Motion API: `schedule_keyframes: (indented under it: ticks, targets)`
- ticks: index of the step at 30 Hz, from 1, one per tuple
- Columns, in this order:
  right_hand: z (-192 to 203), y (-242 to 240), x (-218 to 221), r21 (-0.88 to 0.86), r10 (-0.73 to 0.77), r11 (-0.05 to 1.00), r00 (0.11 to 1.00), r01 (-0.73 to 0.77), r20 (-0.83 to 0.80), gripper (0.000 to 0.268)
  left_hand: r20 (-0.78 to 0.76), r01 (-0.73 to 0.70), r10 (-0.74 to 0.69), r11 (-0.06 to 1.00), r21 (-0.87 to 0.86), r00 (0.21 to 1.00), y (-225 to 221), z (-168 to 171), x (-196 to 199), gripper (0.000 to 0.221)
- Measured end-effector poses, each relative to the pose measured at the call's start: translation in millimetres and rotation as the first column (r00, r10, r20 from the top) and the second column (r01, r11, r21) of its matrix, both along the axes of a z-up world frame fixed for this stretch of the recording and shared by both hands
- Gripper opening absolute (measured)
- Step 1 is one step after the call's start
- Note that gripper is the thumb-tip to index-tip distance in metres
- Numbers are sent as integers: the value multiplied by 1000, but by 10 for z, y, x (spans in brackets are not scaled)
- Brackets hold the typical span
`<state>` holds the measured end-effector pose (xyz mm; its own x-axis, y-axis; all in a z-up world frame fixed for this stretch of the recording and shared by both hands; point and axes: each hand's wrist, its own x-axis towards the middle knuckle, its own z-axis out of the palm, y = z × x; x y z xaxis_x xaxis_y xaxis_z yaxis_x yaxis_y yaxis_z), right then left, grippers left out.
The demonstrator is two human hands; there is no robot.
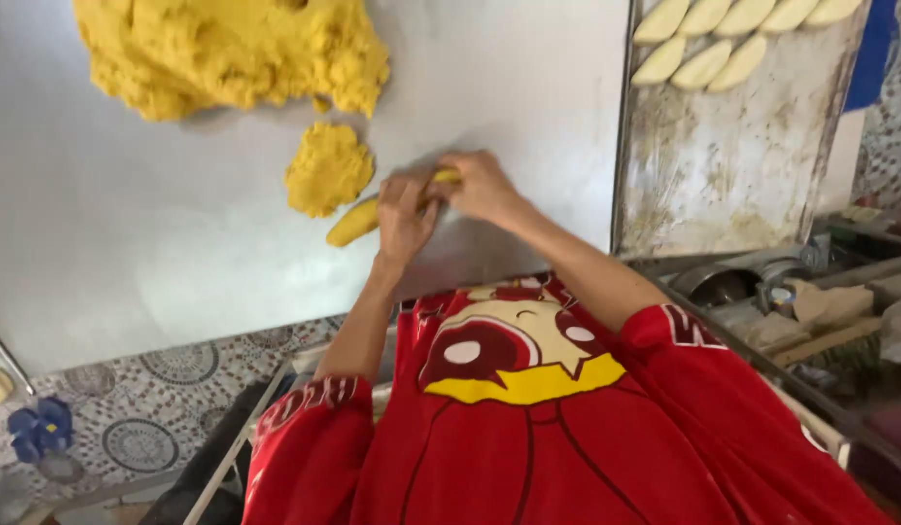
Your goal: Shaping yellow dough into small oblong rolls and arranging them on baking sheets.
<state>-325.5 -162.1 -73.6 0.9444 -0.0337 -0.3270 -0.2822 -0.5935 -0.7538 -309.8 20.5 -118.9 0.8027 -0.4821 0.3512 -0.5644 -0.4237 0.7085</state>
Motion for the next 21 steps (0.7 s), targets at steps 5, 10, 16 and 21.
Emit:
schedule_keyframes:
  ticks: [5, 10, 16, 21]
  targets:
    - [-304, -349, 237, 244, 7, 970, 997, 13, -81, 20, -70, 0, 14, 982, 191, 997, -93, 289, 137, 33]
    - [-36, -1862, 348, 689, -241, 600, 913, 407, -330, 27, -202, 86, -25, 950, 300, 979, -1180, 1027, 895, 45]
    - [-150, -2435, 250, 714, -359, 239, 743, 659, -566, 19, -82, -41, 51, 992, 116, 995, -2459, 479, 2882, 17]
    - [-128, -2438, 175, 733, -282, 241, 768, 636, -575, 15, 34, -193, 190, 975, 110, 981, -2901, 329, 4003, 20]
